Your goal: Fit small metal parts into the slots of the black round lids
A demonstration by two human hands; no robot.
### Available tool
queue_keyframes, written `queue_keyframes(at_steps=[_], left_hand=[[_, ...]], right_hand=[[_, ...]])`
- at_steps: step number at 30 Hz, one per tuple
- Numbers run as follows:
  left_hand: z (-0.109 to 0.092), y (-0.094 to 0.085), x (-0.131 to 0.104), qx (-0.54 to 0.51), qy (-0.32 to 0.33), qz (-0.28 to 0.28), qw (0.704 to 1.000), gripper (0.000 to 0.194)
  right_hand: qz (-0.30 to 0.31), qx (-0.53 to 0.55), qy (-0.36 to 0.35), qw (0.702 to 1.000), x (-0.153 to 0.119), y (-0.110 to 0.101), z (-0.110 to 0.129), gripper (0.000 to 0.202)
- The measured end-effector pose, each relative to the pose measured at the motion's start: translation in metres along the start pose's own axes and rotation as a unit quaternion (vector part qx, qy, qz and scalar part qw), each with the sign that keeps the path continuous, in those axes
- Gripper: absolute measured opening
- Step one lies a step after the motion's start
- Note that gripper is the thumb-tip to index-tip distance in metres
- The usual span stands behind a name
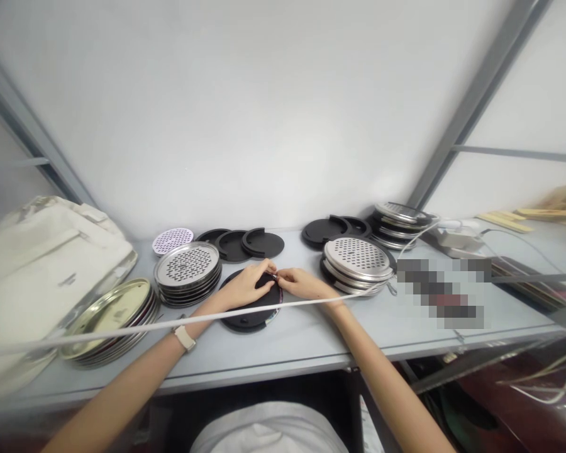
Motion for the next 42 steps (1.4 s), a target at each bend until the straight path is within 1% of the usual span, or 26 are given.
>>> queue_keyframes(at_steps=[2, 4, 7, 10, 13, 17, 23, 28, 31, 33, 38, 42], left_hand=[[0.002, 0.000, 0.001, -0.004, -0.008, 0.007, 1.000, 0.020], [0.006, -0.001, 0.003, -0.029, -0.017, 0.027, 0.999, 0.025], [0.013, -0.001, 0.004, -0.098, -0.024, 0.093, 0.991, 0.037], [0.016, -0.006, 0.004, -0.142, -0.021, 0.152, 0.978, 0.043], [0.017, -0.009, 0.004, -0.156, -0.012, 0.187, 0.970, 0.048], [0.016, -0.009, 0.002, -0.171, -0.007, 0.221, 0.960, 0.056], [0.016, -0.009, 0.000, -0.160, -0.013, 0.242, 0.957, 0.054], [0.014, -0.020, -0.005, -0.124, -0.020, 0.249, 0.960, 0.064], [0.014, -0.028, -0.008, -0.113, -0.033, 0.240, 0.964, 0.059], [0.014, -0.030, -0.009, -0.122, -0.030, 0.234, 0.964, 0.053], [0.014, -0.026, -0.008, -0.159, -0.018, 0.226, 0.961, 0.046], [0.012, -0.022, -0.008, -0.153, -0.016, 0.220, 0.963, 0.040]], right_hand=[[0.001, 0.002, 0.005, 1.000, 0.000, 0.000, 0.000, 0.030], [0.000, 0.003, 0.009, 1.000, 0.000, 0.000, 0.001, 0.030], [0.002, 0.005, 0.010, 1.000, -0.001, -0.001, 0.006, 0.030], [0.005, 0.004, 0.010, 1.000, -0.002, -0.002, 0.010, 0.031], [0.009, 0.000, 0.017, 1.000, -0.003, -0.003, 0.011, 0.032], [0.006, 0.012, 0.015, 1.000, -0.003, -0.003, 0.012, 0.029], [0.019, 0.006, 0.018, 1.000, -0.004, -0.001, 0.009, 0.027], [0.023, 0.002, 0.017, 1.000, -0.003, 0.000, 0.008, 0.026], [0.026, -0.001, 0.013, 1.000, -0.004, 0.000, 0.010, 0.026], [0.024, -0.006, 0.015, 1.000, -0.004, 0.000, 0.010, 0.026], [0.023, -0.016, 0.019, 0.999, -0.003, 0.000, 0.007, 0.028], [0.032, 0.000, 0.020, 0.999, -0.003, -0.002, 0.004, 0.027]])
Point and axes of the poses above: each hand's wrist, its own x-axis towards the middle knuckle, its own y-axis out of the palm, z = x × y, the point moved 7 cm from there along x, towards the middle knuckle, and after that the axes turned 12 degrees about -z, right-handed, at the moved point
